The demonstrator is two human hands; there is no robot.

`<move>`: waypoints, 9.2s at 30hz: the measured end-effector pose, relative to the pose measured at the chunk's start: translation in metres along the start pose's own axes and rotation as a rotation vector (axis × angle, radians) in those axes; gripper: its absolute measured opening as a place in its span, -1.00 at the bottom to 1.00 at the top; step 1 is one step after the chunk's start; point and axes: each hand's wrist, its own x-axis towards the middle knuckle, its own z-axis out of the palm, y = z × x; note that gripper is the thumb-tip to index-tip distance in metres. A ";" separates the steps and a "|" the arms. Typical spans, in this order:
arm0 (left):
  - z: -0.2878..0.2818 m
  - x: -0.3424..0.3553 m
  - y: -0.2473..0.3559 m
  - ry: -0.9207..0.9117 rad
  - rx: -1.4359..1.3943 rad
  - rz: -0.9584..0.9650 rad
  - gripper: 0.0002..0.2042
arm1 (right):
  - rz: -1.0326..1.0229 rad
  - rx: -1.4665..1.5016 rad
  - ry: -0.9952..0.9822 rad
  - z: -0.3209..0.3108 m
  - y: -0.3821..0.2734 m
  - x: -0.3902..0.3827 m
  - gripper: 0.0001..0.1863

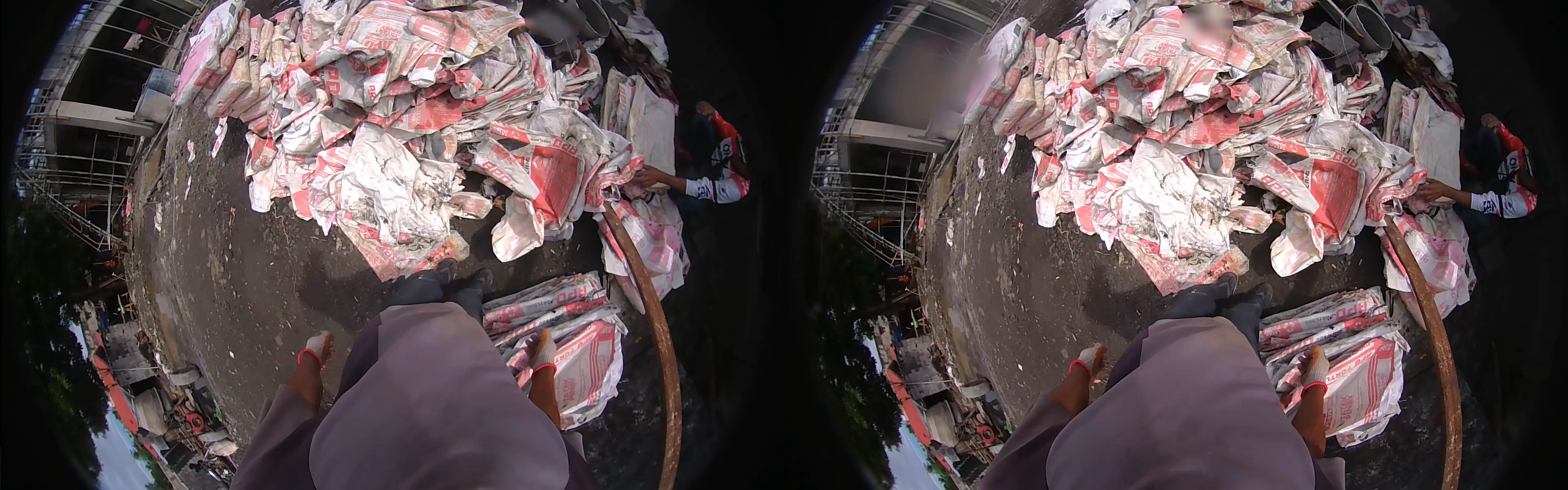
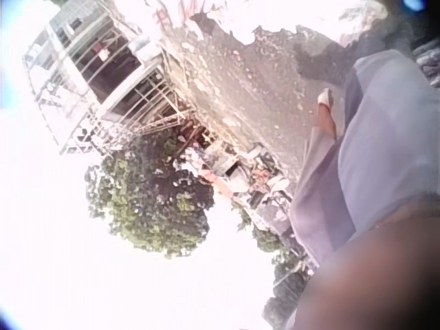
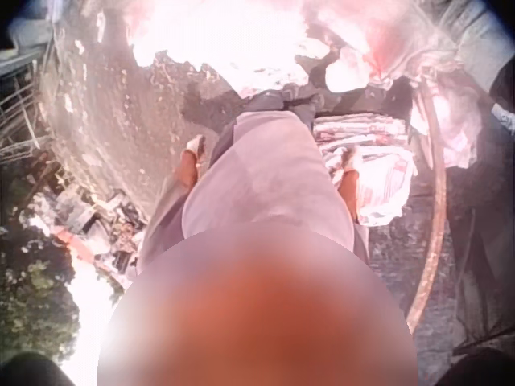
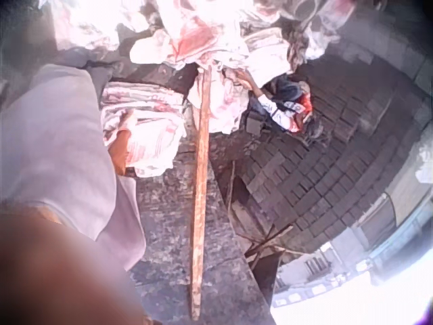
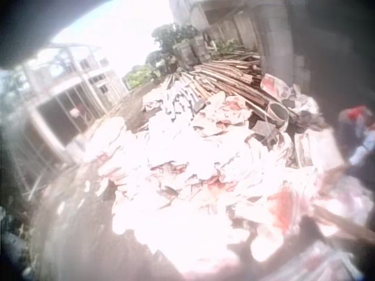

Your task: The person repeatedly picks up empty cement sacks from a large pile, shakes them to remove residual contents, and places them into a separate stack. The person handles the sacks one at a time throughout the clip.

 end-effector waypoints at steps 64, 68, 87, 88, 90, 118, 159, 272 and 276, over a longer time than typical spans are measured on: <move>-0.366 0.316 -0.240 0.319 -1.412 -0.621 -0.46 | -0.291 -1.404 -0.175 0.838 0.425 -0.278 -0.57; -0.455 0.378 -0.255 0.199 -1.329 -0.565 -0.51 | -0.452 -1.336 -0.246 0.851 0.479 -0.322 -0.71; -0.770 0.481 -0.112 0.446 -1.216 -0.446 -0.38 | -0.457 -1.824 -0.083 1.202 0.582 -0.255 -0.09; -0.772 0.480 -0.102 0.391 -1.158 -0.458 -0.35 | -0.556 -1.774 -0.153 1.246 0.591 -0.240 -0.08; -0.775 0.488 -0.080 0.323 -1.006 -0.437 -0.32 | -0.425 -1.560 -0.319 1.343 0.608 -0.204 -0.14; -0.776 0.659 0.073 -0.023 -0.709 -0.183 -0.38 | -1.399 -2.312 -0.569 1.657 0.667 -0.093 -0.65; -1.015 0.669 0.131 0.272 -0.866 0.667 -0.54 | -1.108 -1.016 -1.060 1.513 0.783 -0.556 -0.58; 0.126 0.025 0.391 -0.873 0.533 1.325 -0.82 | -1.006 1.466 1.477 0.034 0.499 -0.561 -0.79; 0.174 -0.027 0.398 -0.943 0.633 1.291 -0.79 | -1.221 1.514 1.329 -0.021 0.428 -0.572 -0.76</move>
